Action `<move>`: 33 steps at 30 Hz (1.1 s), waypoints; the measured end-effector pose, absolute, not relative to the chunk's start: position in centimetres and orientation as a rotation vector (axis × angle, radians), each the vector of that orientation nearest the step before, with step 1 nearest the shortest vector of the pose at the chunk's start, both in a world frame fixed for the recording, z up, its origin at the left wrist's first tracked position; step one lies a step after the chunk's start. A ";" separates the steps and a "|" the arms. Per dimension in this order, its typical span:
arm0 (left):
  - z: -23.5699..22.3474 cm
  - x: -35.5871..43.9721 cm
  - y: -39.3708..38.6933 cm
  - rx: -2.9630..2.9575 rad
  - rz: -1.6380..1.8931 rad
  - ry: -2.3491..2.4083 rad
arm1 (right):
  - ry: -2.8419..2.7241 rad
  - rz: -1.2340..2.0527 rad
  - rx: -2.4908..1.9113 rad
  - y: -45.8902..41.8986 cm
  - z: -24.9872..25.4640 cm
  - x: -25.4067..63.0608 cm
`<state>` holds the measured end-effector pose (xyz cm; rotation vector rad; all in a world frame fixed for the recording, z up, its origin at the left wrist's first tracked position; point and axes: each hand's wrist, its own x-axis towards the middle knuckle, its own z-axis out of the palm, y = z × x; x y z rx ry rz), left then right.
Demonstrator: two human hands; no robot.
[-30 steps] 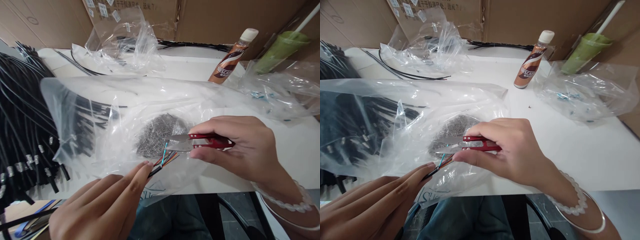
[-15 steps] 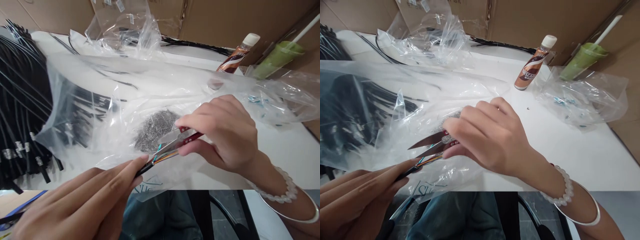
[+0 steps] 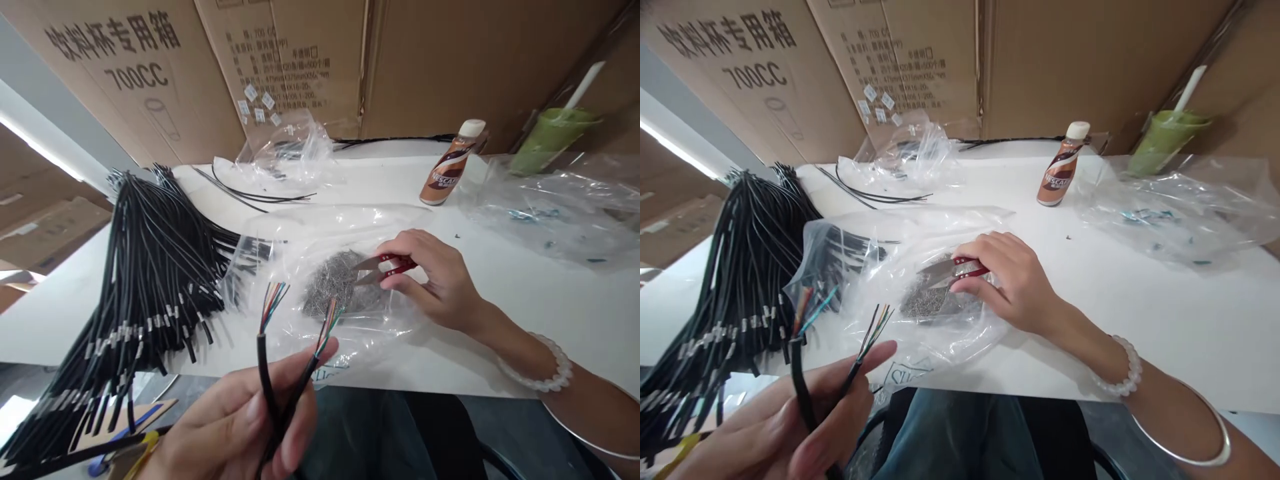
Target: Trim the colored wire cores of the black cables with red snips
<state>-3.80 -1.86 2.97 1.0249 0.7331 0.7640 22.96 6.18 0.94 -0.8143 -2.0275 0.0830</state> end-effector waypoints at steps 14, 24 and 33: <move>1.9 -0.5 -2.3 0.428 0.742 0.278 | -1.803 0.337 -0.849 6.8 -0.1 23.2; 1.5 -1.3 -2.1 1.101 0.857 0.810 | -1.690 0.308 -0.785 6.2 -0.3 23.3; 2.2 -1.5 -1.5 2.061 0.892 1.256 | -1.852 0.153 -0.689 5.1 0.6 22.7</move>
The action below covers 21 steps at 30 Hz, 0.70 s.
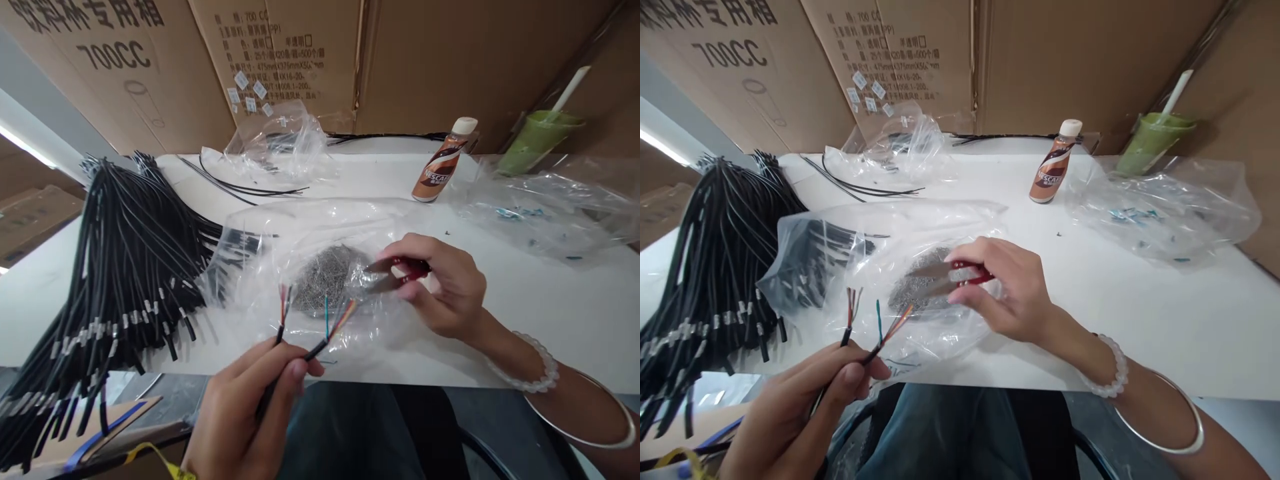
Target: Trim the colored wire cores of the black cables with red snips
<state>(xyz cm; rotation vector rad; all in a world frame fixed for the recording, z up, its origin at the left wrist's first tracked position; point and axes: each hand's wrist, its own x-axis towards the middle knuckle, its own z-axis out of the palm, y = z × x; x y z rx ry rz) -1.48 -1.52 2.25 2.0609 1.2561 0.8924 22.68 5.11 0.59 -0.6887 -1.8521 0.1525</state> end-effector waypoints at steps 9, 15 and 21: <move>0.9 -0.2 -0.4 1.965 0.808 1.639 | -2.203 -0.581 -0.746 4.3 0.0 22.1; 0.3 0.2 -0.3 1.951 0.750 1.683 | -2.212 -0.718 -0.795 4.9 -0.8 22.1; -0.1 -0.9 0.2 2.159 0.679 1.482 | -2.225 -0.726 -0.800 5.0 -0.8 22.3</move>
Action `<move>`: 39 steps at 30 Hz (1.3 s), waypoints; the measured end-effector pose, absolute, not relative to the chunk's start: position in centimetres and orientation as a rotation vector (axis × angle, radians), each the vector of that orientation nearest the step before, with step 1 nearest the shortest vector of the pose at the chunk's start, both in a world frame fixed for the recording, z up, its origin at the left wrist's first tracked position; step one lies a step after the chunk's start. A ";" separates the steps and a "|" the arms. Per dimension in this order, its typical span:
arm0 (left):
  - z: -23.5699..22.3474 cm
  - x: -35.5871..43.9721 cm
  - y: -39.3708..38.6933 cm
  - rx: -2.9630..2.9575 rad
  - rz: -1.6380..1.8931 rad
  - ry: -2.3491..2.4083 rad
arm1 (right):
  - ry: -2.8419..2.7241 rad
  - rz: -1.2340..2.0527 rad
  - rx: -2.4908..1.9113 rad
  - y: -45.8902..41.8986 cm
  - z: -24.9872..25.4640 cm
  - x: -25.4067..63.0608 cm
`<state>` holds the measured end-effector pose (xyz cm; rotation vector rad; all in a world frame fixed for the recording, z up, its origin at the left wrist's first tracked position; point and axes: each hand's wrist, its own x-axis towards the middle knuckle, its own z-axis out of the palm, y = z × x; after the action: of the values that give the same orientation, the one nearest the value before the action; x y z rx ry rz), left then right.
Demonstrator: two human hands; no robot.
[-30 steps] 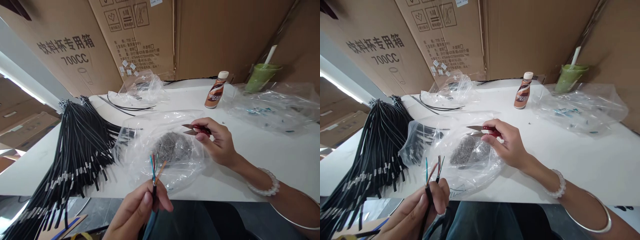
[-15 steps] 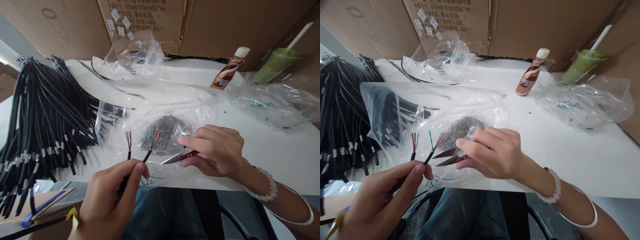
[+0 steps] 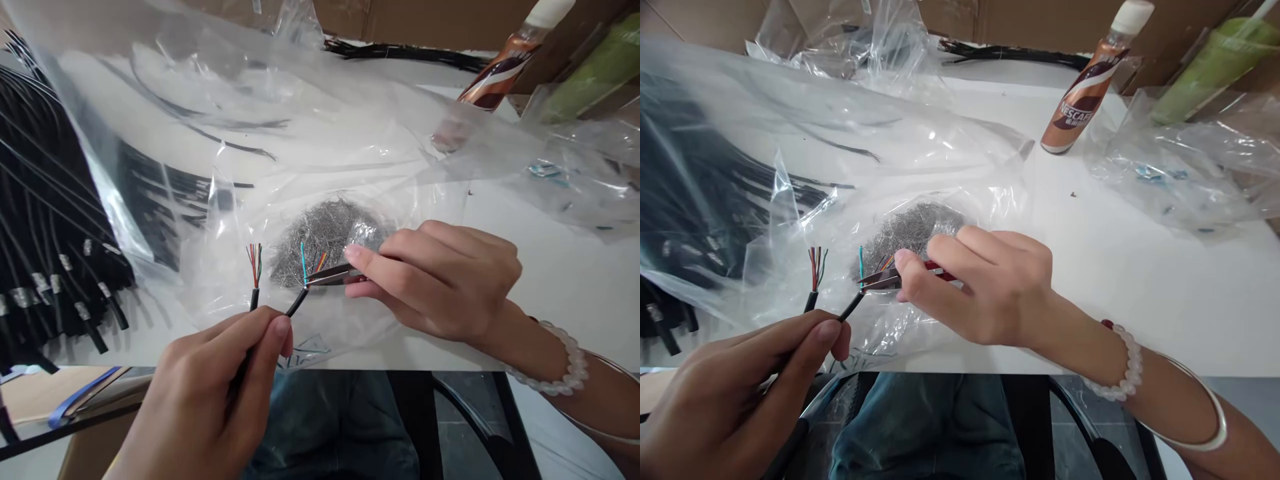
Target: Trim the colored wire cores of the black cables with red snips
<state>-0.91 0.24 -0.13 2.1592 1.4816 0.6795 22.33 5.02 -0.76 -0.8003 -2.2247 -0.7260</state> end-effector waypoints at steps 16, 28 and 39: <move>0.2 -1.2 -0.1 2.390 0.670 1.530 | -2.369 -0.731 -0.774 4.6 -0.1 23.1; 0.0 -1.1 -0.3 2.427 0.637 1.533 | -2.300 -0.718 -0.627 5.4 0.3 22.4; -0.1 -0.9 -0.9 2.415 0.629 1.703 | -2.340 -0.708 -0.676 4.9 1.4 21.3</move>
<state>-0.93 -0.93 -0.11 2.4147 1.7031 0.6289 21.35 4.92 1.37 -0.6763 -2.3402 -0.7078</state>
